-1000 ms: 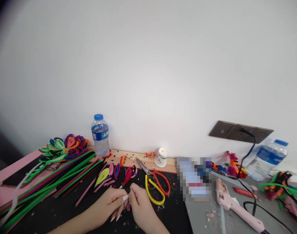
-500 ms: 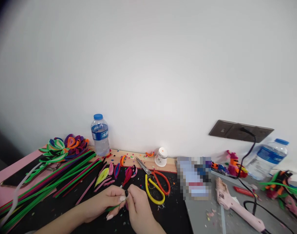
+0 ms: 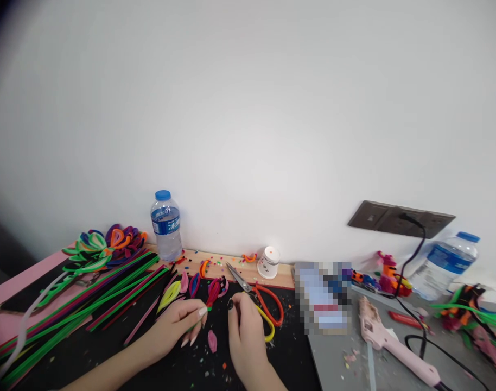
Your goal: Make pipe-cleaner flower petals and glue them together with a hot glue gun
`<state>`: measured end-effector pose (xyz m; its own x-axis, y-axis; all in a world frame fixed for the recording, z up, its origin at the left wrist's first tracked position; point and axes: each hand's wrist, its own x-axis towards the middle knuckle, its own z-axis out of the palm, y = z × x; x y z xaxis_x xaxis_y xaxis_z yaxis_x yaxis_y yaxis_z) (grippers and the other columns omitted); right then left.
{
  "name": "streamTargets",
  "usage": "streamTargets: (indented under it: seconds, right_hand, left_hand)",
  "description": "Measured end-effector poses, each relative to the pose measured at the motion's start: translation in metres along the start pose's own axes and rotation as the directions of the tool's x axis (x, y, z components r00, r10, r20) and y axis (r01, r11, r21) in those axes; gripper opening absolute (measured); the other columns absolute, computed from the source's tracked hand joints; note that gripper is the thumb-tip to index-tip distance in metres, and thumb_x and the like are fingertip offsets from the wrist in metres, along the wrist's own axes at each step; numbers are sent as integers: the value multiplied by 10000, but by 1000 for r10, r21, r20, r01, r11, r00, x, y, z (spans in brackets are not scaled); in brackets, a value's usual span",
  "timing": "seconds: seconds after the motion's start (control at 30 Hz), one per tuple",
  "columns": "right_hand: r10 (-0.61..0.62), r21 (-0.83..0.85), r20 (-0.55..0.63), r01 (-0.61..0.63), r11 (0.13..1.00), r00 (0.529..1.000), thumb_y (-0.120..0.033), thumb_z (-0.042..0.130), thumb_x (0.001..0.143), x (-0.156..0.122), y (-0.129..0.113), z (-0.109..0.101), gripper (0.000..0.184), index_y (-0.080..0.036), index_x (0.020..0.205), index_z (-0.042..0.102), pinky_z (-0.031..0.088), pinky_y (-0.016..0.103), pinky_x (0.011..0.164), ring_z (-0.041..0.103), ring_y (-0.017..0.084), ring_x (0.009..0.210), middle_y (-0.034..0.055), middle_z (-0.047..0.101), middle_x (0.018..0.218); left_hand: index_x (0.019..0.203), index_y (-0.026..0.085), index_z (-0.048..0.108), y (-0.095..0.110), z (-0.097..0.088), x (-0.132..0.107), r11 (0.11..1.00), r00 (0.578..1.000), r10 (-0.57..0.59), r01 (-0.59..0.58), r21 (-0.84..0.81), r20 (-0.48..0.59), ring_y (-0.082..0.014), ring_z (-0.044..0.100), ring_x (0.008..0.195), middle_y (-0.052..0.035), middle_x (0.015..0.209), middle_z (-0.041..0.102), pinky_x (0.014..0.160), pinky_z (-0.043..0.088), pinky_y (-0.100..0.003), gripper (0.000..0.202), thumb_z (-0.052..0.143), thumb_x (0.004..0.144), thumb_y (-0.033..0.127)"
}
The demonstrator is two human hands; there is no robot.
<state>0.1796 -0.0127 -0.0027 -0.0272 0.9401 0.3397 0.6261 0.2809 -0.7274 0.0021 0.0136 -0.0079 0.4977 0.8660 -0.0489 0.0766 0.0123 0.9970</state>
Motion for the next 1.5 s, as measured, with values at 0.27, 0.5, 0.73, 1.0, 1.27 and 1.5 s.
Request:
streamTargets:
  seconds: [0.27,0.5,0.73,1.0,1.27,1.5]
  right_hand:
    - [16,-552,-67,-50,833,998,-54,439,696,6,7,-10,406,-110,1095,485,397,424,825,471,302,982,153,527,1070]
    - [129,-648,-63,-139,749,990,-109,470,674,11,10,-20,349,-126,1017,533,406,396,783,509,286,887,128,548,978]
    - [206,-638,-2,-159,753,979,-134,486,666,19,23,-28,234,-127,899,509,436,332,710,585,274,829,140,590,882]
    - [310,-588,-23,-263,765,951,-205,532,667,25,25,-34,97,-177,742,478,403,293,576,617,257,685,122,635,764]
    - [210,-259,-63,-219,941,976,-195,535,664,23,25,-28,116,-207,713,430,390,252,558,549,172,592,4,570,647]
    - [134,42,142,-142,989,981,-258,582,697,17,11,-27,254,-208,589,357,253,189,434,336,83,467,-79,346,521]
  left_hand:
    - [700,169,515,-1,-6,5,994,984,51,-34,103,-172,-73,360,369,52,484,500,407,266,-186,315,380,881,390]
    - [700,175,518,-1,-7,5,994,983,37,-18,110,-177,-78,367,376,56,488,494,412,271,-185,317,375,874,399]
    - [702,174,510,3,-5,3,991,987,23,-1,137,-160,-81,359,392,54,493,494,428,267,-191,308,369,881,382]
    - [702,173,510,2,-4,3,991,986,22,0,135,-162,-83,352,386,56,488,487,425,265,-193,311,380,879,394]
    - [698,173,509,0,-5,4,993,985,25,-5,118,-171,-84,359,385,53,483,493,424,271,-191,327,372,881,407]
    - [714,173,528,1,-7,4,994,972,54,-30,107,-230,-79,362,384,54,505,489,414,268,-186,335,382,881,424]
